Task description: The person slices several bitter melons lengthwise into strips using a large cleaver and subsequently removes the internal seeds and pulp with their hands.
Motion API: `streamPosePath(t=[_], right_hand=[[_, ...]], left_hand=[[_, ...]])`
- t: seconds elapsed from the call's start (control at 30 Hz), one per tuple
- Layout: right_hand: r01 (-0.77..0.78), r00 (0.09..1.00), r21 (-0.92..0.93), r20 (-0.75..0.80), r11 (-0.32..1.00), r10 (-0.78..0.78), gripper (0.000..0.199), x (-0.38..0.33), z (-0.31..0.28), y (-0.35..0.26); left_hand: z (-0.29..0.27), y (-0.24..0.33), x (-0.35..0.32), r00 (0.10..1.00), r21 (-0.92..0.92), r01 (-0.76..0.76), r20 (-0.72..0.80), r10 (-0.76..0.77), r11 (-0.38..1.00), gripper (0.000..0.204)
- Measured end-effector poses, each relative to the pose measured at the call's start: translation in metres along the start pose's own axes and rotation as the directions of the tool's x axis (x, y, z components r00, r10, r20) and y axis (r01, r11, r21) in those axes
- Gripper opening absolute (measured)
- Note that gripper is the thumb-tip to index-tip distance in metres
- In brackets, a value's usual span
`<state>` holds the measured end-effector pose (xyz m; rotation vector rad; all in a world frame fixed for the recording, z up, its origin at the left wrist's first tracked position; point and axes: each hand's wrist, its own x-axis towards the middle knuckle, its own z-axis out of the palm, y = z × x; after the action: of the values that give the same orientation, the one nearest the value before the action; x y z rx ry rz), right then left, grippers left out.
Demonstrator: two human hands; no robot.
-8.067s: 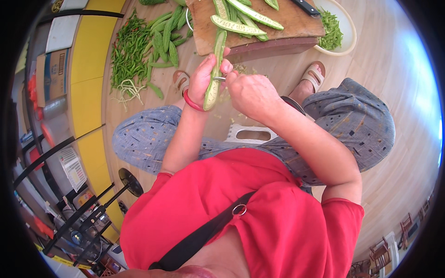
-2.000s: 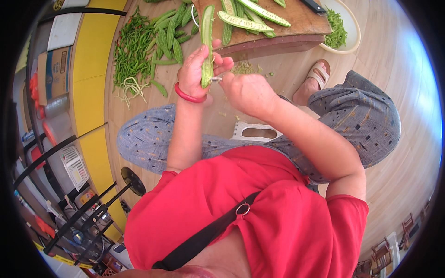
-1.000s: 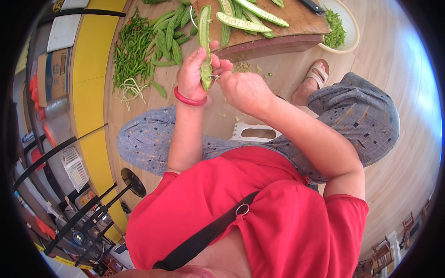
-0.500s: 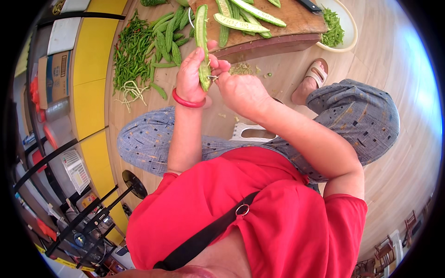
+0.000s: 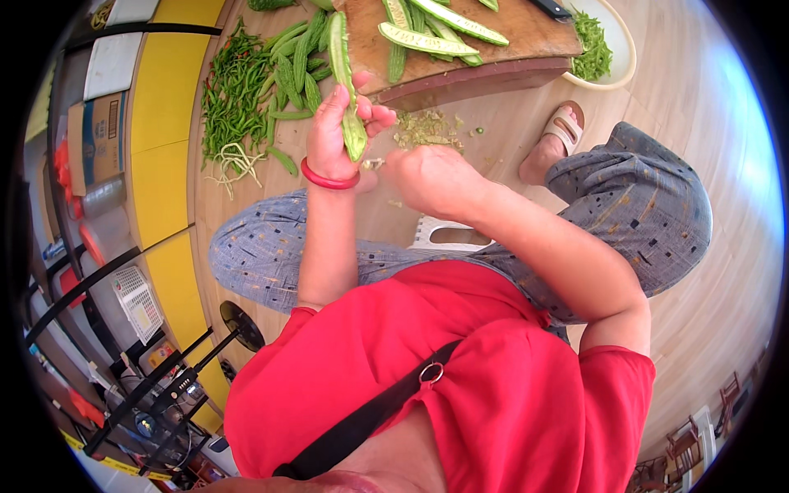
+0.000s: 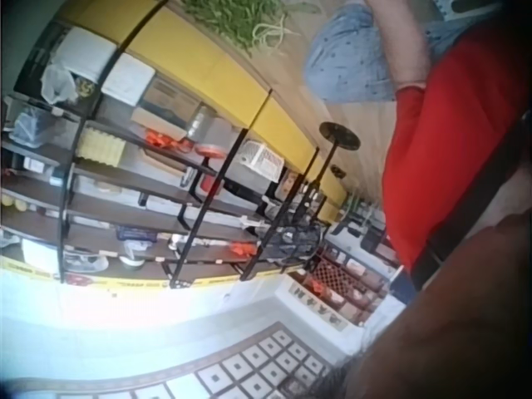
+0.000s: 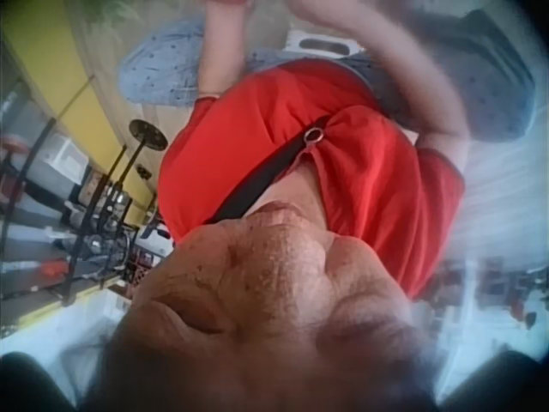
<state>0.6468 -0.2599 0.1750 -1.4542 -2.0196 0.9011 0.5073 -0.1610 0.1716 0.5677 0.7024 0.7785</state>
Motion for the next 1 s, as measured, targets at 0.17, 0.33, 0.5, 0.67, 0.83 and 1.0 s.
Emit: streamPosePath(t=[0.17, 0.33, 0.5, 0.67, 0.83, 1.0], right_hand=[[-0.096, 0.988, -0.042, -0.125, 0.995, 0.090, 0.020, 0.013, -0.010, -0.006], [-0.029, 0.999, -0.187, -0.029, 0.982, 0.024, 0.021, 0.010, -0.003, 0.005], [-0.076, 0.997, -0.185, 0.001, 0.980, 0.077, 0.024, -0.004, 0.005, 0.022], [-0.207, 0.971, -0.228, 0.071, 0.951, 0.228, 0.015, -0.003, 0.000, 0.037], [-0.211, 0.975, -0.195, 0.025, 0.958, 0.220, 0.013, -0.005, 0.002, 0.046], [-0.251, 0.966, -0.190, 0.014, 0.949, 0.259, 0.014, -0.004, -0.005, 0.055]], left_hand=[[0.000, 0.001, -0.001, 0.999, 0.070, 0.001, 0.042, -0.004, 0.998, 0.036], [0.004, -0.009, -0.001, 0.999, 0.054, 0.043, -0.021, -0.042, 0.998, 0.035], [0.006, -0.001, 0.017, 0.981, 0.107, -0.107, -0.153, 0.123, 0.988, 0.030], [0.004, -0.011, 0.066, 0.980, 0.396, -0.028, -0.171, 0.104, 0.918, 0.024], [0.034, -0.034, 0.155, 0.998, 0.394, 0.024, -0.066, 0.002, 0.919, 0.015], [0.064, -0.031, 0.220, 0.991, 0.464, 0.120, -0.001, -0.135, 0.878, 0.017]])
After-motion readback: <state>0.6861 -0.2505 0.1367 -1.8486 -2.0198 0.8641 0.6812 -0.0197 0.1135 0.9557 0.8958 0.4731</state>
